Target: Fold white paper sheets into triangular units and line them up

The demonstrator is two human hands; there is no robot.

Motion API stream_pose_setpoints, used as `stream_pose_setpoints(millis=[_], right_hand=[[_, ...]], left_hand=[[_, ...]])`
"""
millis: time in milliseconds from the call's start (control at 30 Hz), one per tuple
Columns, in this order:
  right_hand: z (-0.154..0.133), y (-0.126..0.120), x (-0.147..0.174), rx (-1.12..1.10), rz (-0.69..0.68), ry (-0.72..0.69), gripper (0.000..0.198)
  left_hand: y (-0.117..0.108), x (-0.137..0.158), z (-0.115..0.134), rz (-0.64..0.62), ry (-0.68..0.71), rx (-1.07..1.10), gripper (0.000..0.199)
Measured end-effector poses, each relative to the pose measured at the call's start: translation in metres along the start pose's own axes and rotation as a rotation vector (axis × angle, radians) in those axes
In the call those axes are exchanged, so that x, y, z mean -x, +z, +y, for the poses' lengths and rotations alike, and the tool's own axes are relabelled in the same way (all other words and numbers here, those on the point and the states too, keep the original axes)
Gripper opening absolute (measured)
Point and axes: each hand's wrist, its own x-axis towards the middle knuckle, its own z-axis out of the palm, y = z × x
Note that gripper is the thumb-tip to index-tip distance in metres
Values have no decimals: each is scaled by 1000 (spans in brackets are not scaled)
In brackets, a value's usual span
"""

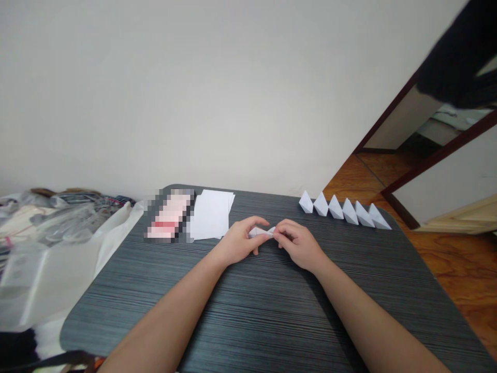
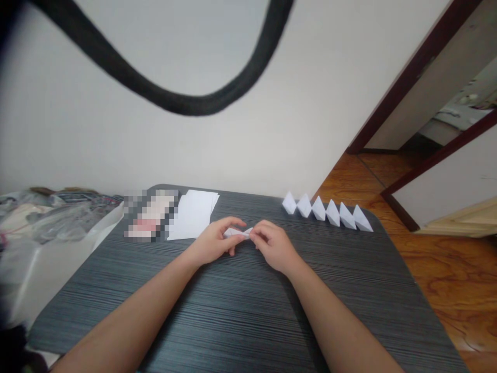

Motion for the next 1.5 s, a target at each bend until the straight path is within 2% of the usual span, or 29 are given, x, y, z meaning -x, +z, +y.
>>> stream_pose_setpoints(millis=[67,267,400,533,800,967,1067,1233,1500], right_hand=[[0,0,0,-3,12,1,20],[7,5,3,-64,53,51,15],[12,11,4,-207,69,130,8],[13,15,4,-301,90,138,13],[13,13,6,-249,65,155,13],[19,15,4,-351,47,180,25],[17,12,3,-294,1,197,14],[9,6,4,-81,-24,168,18],[5,5,4,-66,-72,161,17]], left_hand=[[0,0,0,5,-19,6,46],[1,-1,-1,-52,-3,35,30],[1,-1,-2,-46,-6,61,26],[1,-2,-1,-50,-22,78,26],[1,-2,-1,-64,-3,108,27],[1,-2,-4,-48,-5,145,25],[1,-3,-4,-41,-6,163,25],[0,-3,-4,-56,5,167,23],[0,-2,-5,-69,-4,150,27]])
